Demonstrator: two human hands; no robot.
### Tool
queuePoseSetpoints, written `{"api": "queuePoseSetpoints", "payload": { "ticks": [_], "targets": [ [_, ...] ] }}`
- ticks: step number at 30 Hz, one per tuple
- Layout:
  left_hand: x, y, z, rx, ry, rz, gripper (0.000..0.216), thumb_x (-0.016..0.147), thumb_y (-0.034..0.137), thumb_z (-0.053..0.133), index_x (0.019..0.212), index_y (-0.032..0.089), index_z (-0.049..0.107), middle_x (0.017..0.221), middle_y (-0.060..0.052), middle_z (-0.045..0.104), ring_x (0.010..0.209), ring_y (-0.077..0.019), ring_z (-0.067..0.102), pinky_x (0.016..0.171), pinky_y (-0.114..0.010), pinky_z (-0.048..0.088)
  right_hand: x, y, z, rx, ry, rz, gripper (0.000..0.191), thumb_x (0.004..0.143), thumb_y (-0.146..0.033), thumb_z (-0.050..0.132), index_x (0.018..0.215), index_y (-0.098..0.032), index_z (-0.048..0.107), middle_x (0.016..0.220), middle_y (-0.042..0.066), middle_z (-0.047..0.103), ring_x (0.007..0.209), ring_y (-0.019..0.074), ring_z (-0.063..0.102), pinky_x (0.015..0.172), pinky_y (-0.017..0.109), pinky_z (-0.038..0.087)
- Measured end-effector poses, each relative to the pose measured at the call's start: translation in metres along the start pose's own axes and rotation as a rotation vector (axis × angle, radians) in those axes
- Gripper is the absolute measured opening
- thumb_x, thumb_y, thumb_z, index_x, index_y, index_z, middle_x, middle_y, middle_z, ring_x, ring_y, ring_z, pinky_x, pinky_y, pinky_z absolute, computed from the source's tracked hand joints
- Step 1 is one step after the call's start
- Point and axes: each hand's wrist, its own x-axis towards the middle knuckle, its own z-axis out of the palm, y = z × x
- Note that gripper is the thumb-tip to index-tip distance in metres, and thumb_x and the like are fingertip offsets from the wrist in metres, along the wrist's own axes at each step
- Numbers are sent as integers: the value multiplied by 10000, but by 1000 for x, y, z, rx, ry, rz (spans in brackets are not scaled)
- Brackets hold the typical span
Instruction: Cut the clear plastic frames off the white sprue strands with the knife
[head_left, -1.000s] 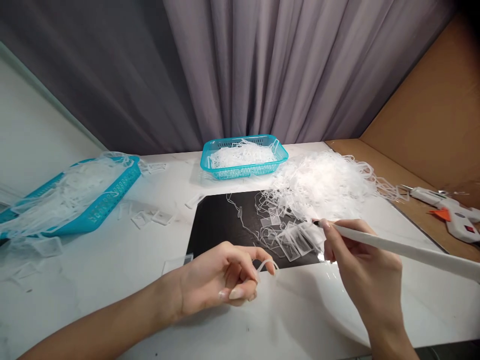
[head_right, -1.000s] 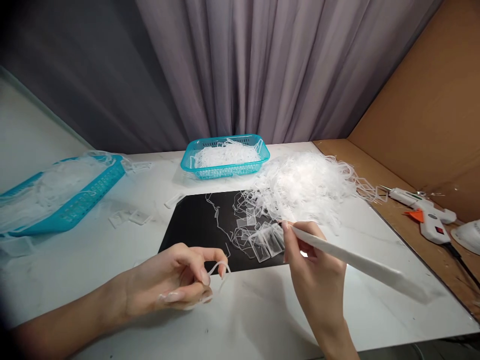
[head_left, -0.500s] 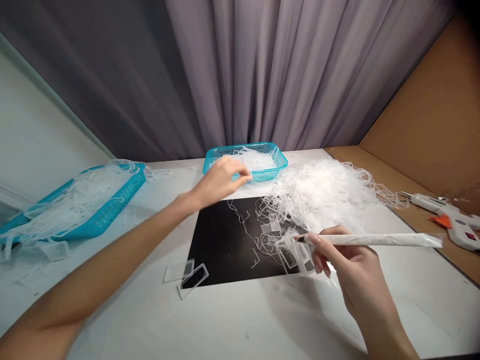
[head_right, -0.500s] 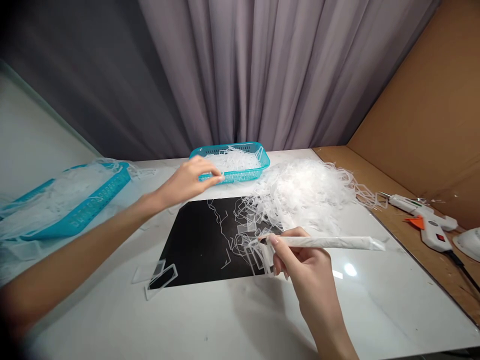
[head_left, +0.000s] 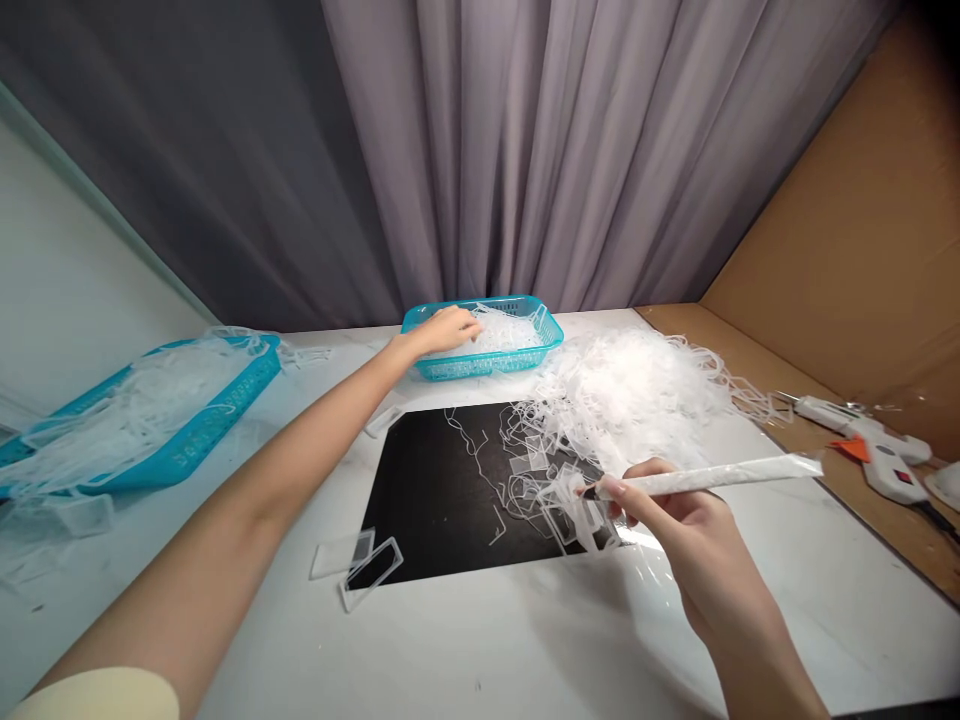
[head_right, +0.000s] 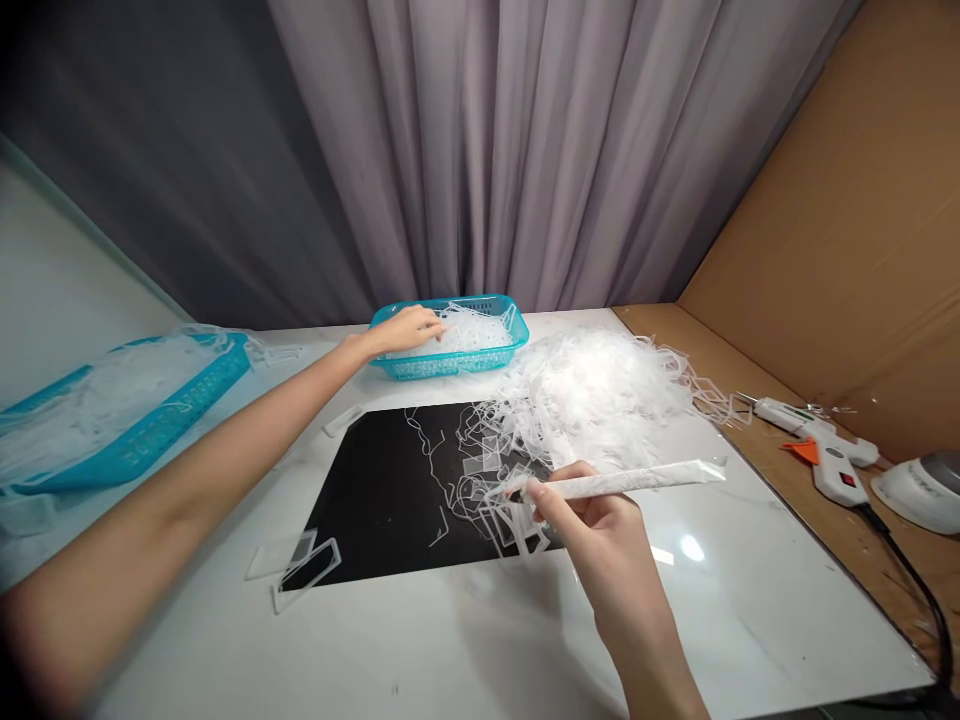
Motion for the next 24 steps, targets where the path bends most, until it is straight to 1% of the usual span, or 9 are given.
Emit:
{"api": "queuePoseSetpoints", "payload": {
  "ticks": [3, 7, 9, 11, 14, 15, 17, 20, 24],
  "targets": [
    [-3, -6, -8, -45, 80, -77, 226, 835, 232, 448, 785, 122, 640, 758, -55, 627, 725, -160, 528, 719, -290, 368, 1, 0, 0, -13, -22, 8, 276, 751, -410, 635, 602, -183, 584, 690, 11, 579, 718, 171, 538, 616, 285, 390],
    [-5, -3, -21, -72, 158, -96, 54, 733, 173, 592, 720, 131, 622, 820, -60, 591, 852, -198, 498, 823, -338, 344, 1, -3, 0, -36, 70, -26, 271, 724, -419, 652, 601, -183, 605, 686, 28, 593, 729, 196, 553, 598, 293, 405],
    [-10, 13, -24, -103, 183, -75, 36, 726, 171, 612, 727, 137, 623, 918, -76, 576, 973, -230, 454, 901, -375, 301, 0, -7, 0, -31, 77, -30, 271, 713, -428, 661, 608, -183, 609, 665, 25, 584, 698, 191, 553, 578, 289, 413],
    [-23, 41, -22, -162, 177, -31, 100, 778, 208, 582, 837, 147, 636, 1034, -89, 561, 1056, -237, 427, 938, -387, 288, -2, -12, -1, 22, 16, 4, 269, 714, -426, 667, 619, -183, 604, 663, 23, 583, 699, 195, 580, 567, 282, 428],
    [-59, 98, -12, -283, 3, 96, 206, 803, 284, 594, 988, 208, 642, 1065, -55, 609, 1009, -203, 519, 872, -323, 385, -5, -20, -1, 144, -86, 59, 255, 708, -403, 692, 628, -179, 598, 666, 26, 594, 753, 224, 633, 560, 271, 449],
    [-73, 118, -8, -344, -102, 151, 268, 804, 313, 601, 1061, 244, 626, 1079, -39, 620, 994, -196, 545, 846, -303, 411, -6, -21, -1, 170, -98, 60, 255, 701, -398, 700, 625, -177, 599, 660, 24, 593, 754, 227, 642, 561, 271, 454],
    [-101, 150, -2, -611, -417, 224, 403, 796, 326, 619, 1190, 264, 561, 1119, -45, 613, 1017, -202, 554, 860, -298, 418, -7, -22, 0, 199, -98, 39, 256, 698, -396, 701, 620, -171, 609, 643, 19, 588, 713, 216, 647, 577, 283, 471],
    [-130, 176, 7, -777, -484, 119, 283, 817, 338, 590, 1079, 240, 631, 979, -34, 641, 896, -181, 579, 812, -273, 428, -6, -20, 3, 223, -105, 4, 264, 709, -399, 687, 607, -169, 604, 602, 15, 596, 652, 193, 636, 622, 313, 494],
    [-145, 182, 17, -993, -508, -101, 204, 805, 331, 600, 942, 201, 678, 825, -23, 644, 767, -153, 572, 710, -241, 442, -3, -15, 6, 199, -110, -19, 270, 718, -410, 675, 619, -171, 599, 607, 38, 631, 665, 205, 637, 651, 342, 498]
  ]
}}
